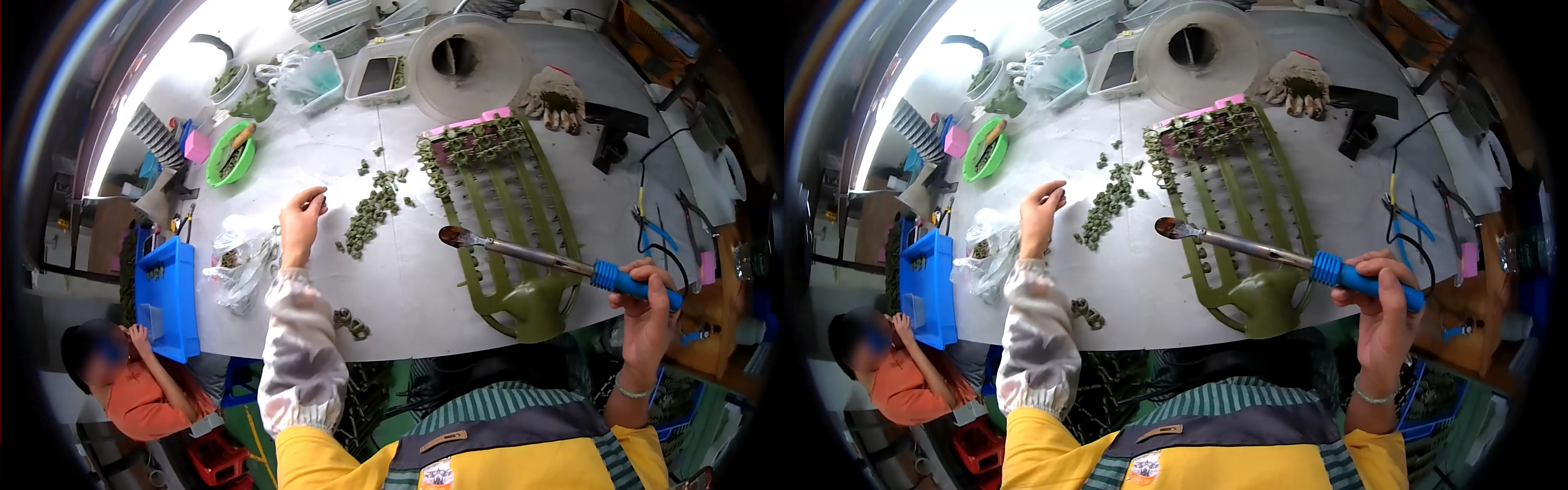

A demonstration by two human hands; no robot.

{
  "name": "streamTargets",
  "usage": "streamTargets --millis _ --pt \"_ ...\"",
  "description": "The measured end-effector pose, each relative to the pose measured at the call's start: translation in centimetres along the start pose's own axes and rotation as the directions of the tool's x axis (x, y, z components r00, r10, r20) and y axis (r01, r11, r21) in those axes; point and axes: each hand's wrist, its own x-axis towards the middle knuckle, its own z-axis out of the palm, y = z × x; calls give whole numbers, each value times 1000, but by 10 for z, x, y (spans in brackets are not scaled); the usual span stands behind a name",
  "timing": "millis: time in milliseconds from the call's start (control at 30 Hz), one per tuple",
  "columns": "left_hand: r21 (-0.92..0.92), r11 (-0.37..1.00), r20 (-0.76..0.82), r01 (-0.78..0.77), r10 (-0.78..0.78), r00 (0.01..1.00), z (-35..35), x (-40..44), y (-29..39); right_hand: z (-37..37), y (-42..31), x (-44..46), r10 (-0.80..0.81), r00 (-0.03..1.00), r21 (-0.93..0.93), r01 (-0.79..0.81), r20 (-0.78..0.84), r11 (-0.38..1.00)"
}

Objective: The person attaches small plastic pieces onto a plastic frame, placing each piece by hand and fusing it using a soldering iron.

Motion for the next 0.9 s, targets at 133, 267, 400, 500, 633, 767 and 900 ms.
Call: streamTargets --millis 133,267,400,500,633,767,900 --pt "-225 974 204 -39 86 975 24 -52 60 0 8 4 -26 999 -17 26 -25 1000" --pt "-139 950 257 -278 306 917 65 -88 102 4 10 7 -33 999 -30 33 13 999" --pt "-24 844 264 -535 522 811 86 -94 125 4 16 9 -39 999 -37 40 36 999" --pt "132 710 242 -692 654 717 96 -89 133 7 21 9 -27 999 -36 28 30 999" --pt "253 620 271 -742 691 670 105 -84 134 10 25 11 -7 999 -24 7 33 1000" --pt "284 581 299 -763 702 646 112 -78 133 12 33 13 10 1000 17 -10 28 1000" --pt "321 550 326 -771 700 636 114 -78 135 15 41 16 -13 999 14 12 43 1000"
